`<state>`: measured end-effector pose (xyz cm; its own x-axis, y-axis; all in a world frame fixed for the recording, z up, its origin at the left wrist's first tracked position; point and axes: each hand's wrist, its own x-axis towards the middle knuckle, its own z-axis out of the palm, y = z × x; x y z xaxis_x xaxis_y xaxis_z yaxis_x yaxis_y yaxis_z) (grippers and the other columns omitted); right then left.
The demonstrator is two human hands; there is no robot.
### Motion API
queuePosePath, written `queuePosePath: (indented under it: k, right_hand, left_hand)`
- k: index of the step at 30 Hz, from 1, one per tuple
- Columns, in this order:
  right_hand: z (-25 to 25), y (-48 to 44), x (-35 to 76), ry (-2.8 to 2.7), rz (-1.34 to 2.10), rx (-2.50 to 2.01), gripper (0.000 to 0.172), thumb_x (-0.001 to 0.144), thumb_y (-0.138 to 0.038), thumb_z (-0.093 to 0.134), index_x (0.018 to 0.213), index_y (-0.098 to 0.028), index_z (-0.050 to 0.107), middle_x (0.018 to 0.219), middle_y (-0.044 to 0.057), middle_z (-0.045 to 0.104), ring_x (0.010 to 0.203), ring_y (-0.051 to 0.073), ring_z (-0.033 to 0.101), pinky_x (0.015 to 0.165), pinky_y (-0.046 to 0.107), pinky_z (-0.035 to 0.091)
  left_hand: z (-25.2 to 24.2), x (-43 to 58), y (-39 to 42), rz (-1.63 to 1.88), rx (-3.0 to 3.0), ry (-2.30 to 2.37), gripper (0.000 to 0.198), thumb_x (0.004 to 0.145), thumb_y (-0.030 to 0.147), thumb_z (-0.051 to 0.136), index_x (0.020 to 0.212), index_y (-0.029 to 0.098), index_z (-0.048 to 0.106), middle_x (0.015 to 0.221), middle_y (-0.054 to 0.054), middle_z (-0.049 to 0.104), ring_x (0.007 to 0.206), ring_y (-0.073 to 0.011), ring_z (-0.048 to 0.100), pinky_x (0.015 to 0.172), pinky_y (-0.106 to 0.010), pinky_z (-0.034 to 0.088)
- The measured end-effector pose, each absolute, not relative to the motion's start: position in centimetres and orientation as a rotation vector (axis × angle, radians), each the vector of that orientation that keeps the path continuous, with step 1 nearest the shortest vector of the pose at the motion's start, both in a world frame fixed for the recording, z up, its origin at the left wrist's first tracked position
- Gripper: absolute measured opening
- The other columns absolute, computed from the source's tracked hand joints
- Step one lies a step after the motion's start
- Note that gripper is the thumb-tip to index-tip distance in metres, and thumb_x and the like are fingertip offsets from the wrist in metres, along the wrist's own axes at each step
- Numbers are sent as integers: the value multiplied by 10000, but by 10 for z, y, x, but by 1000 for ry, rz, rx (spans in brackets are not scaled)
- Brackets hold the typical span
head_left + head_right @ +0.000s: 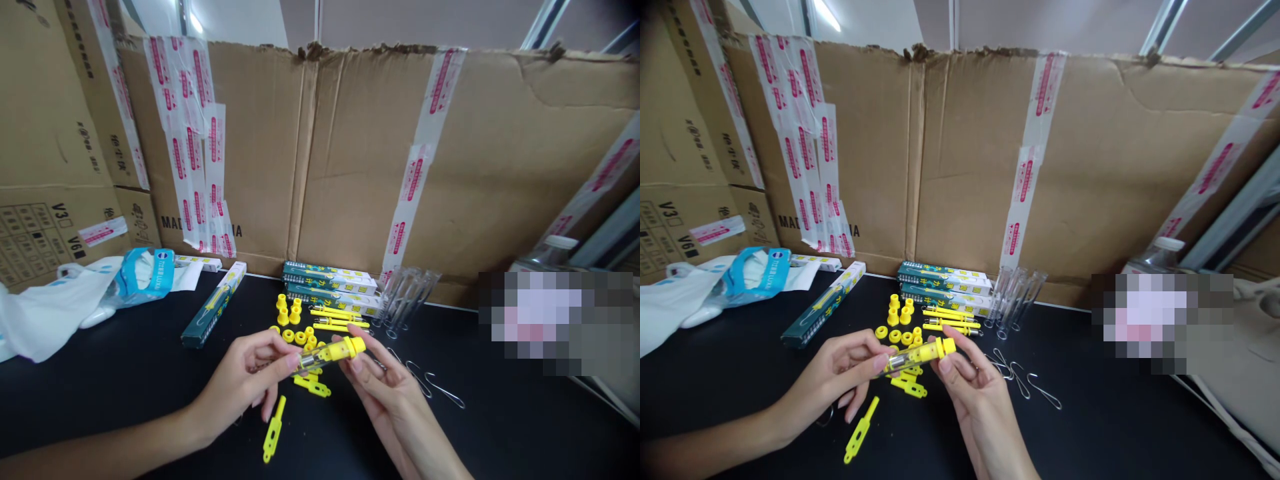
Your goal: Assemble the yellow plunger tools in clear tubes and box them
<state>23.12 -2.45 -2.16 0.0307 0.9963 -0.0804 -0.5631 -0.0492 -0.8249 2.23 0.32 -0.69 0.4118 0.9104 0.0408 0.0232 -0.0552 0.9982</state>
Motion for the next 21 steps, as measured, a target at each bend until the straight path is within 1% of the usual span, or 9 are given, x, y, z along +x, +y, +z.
queuePosePath:
  k: [3, 6, 10, 12, 14, 16, 18, 20, 21]
  right_hand:
    - [-24, -23, 232, -693, 1445, -838, 455, 638, -270, 914, 1060, -226, 751, 966, 33, 774, 1008, 192, 704, 963, 290, 532]
    - [-23, -22, 233, -745, 1444, -834, 406, 646, -278, 909, 1014, -206, 754, 1008, 55, 775, 1023, 207, 702, 946, 291, 540]
    - [-20, -24, 231, -763, 1426, -838, 290, 649, -298, 908, 847, -199, 721, 966, 50, 785, 978, 193, 715, 938, 271, 530]
    - [-19, -26, 229, -728, 1396, -839, 282, 638, -292, 912, 763, -206, 674, 915, 36, 787, 955, 192, 720, 928, 278, 533]
    - [-19, -26, 228, -716, 1378, -841, 291, 633, -287, 913, 734, -207, 653, 874, 28, 781, 928, 194, 724, 927, 290, 533]
    - [-19, -26, 228, -721, 1372, -835, 303, 634, -281, 913, 825, -218, 687, 815, 7, 766, 894, 182, 721, 933, 292, 525]
    - [-20, -26, 228, -730, 1376, -820, 428, 641, -274, 911, 1018, -248, 709, 737, -27, 736, 854, 164, 710, 929, 284, 520]
    - [-20, -25, 229, -742, 1389, -817, 539, 645, -272, 910, 1140, -264, 697, 739, -29, 731, 849, 160, 701, 907, 277, 526]
    - [-20, -25, 229, -747, 1390, -824, 531, 645, -277, 909, 1136, -255, 708, 778, -14, 743, 861, 163, 699, 897, 275, 529]
  left_hand:
    - [-5, 22, 2, 912, 1441, 895, 423, 830, 554, 672, 810, 147, 560, 850, -64, 717, 332, -23, 495, 346, -159, 240]
    - [-3, 22, 0, 913, 1436, 904, 434, 819, 566, 679, 800, 147, 564, 792, -36, 694, 335, -29, 499, 347, -161, 234]
    - [-3, 22, 0, 915, 1437, 905, 447, 809, 581, 681, 792, 149, 564, 761, -25, 684, 329, -33, 495, 343, -165, 228]
    - [-4, 22, 1, 919, 1435, 900, 436, 813, 570, 684, 796, 150, 567, 770, -27, 689, 330, -29, 495, 344, -161, 229]
    - [-4, 22, 1, 922, 1434, 891, 424, 819, 557, 685, 797, 151, 568, 778, -30, 695, 329, -24, 492, 344, -156, 229]
    - [-5, 22, 1, 930, 1436, 884, 414, 827, 548, 682, 796, 152, 567, 783, -32, 700, 326, -21, 489, 342, -153, 228]
    - [-5, 22, 1, 935, 1437, 874, 406, 831, 539, 683, 797, 152, 564, 803, -38, 708, 324, -17, 485, 339, -150, 231]
    - [-6, 22, 1, 936, 1435, 866, 402, 832, 532, 685, 802, 151, 562, 838, -49, 718, 321, -12, 481, 336, -147, 235]
    - [-6, 22, 1, 935, 1433, 864, 401, 833, 530, 685, 803, 150, 560, 853, -55, 722, 320, -11, 479, 334, -146, 235]
